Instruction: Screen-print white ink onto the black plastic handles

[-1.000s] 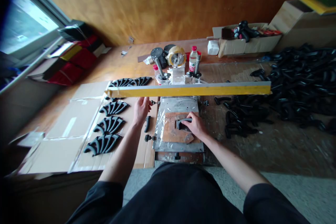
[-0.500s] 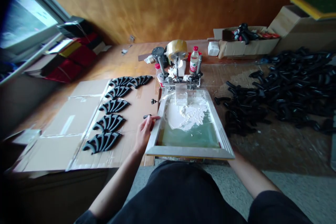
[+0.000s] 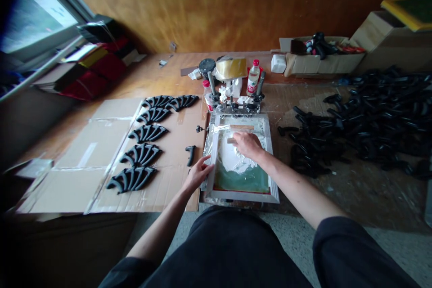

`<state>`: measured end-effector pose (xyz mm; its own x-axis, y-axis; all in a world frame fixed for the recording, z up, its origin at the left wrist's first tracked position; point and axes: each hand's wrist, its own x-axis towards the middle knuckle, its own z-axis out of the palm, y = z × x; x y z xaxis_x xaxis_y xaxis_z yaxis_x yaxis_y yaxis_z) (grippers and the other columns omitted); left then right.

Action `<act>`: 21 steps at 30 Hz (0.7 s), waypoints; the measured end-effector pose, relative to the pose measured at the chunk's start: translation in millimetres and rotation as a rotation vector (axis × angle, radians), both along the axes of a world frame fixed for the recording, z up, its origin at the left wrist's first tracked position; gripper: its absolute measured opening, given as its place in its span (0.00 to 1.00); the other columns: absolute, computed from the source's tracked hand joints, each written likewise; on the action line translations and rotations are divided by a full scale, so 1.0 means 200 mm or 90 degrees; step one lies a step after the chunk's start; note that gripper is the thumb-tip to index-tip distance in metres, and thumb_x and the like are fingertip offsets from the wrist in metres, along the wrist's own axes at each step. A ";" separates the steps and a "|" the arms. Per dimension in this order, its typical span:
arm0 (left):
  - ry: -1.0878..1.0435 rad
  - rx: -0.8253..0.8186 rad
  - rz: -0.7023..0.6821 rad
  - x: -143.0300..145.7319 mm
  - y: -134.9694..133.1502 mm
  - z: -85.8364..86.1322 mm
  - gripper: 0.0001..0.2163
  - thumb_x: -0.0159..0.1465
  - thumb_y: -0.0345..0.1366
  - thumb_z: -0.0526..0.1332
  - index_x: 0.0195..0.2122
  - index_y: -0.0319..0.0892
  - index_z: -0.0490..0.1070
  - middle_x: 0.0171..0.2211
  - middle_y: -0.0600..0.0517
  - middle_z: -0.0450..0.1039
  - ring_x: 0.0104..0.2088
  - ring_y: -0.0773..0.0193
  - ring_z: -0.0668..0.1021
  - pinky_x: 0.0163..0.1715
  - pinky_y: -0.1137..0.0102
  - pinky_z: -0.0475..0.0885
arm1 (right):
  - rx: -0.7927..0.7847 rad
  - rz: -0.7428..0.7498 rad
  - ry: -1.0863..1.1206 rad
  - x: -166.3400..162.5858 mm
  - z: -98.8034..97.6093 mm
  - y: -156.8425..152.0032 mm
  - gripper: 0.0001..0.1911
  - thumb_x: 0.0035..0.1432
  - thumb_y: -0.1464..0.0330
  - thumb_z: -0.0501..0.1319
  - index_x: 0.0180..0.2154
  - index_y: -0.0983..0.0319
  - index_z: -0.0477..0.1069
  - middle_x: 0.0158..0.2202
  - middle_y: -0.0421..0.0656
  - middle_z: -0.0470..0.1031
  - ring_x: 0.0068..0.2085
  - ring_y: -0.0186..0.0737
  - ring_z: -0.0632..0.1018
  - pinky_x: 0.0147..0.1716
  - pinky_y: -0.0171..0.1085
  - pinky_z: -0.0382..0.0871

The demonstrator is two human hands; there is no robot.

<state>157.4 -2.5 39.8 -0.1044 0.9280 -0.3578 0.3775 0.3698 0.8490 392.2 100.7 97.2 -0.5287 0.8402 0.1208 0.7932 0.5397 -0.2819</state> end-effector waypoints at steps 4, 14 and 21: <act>-0.001 -0.010 -0.008 -0.01 0.00 -0.01 0.28 0.57 0.50 0.62 0.58 0.46 0.69 0.25 0.56 0.71 0.23 0.68 0.71 0.24 0.74 0.66 | 0.034 0.247 0.009 0.10 -0.03 -0.19 0.11 0.57 0.78 0.56 0.37 0.62 0.75 0.35 0.45 0.76 0.37 0.40 0.75 0.36 0.36 0.65; -0.137 -0.021 0.007 0.01 -0.01 -0.01 0.32 0.58 0.49 0.63 0.63 0.46 0.61 0.24 0.58 0.67 0.22 0.71 0.68 0.22 0.76 0.65 | 0.045 0.217 0.059 0.09 -0.06 -0.24 0.15 0.56 0.78 0.56 0.41 0.60 0.76 0.41 0.45 0.78 0.41 0.42 0.75 0.39 0.37 0.66; -0.197 -0.038 -0.011 0.00 0.00 0.15 0.36 0.57 0.48 0.64 0.65 0.45 0.57 0.21 0.60 0.64 0.20 0.72 0.67 0.21 0.77 0.64 | -0.012 0.064 0.155 0.04 0.05 -0.07 0.18 0.58 0.65 0.64 0.51 0.53 0.73 0.44 0.40 0.79 0.40 0.41 0.78 0.40 0.37 0.70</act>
<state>158.0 -3.4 70.3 0.0339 0.9050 -0.4241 0.1109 0.4183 0.9015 400.2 86.2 107.8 -0.5663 0.7886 0.2394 0.6434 0.6046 -0.4695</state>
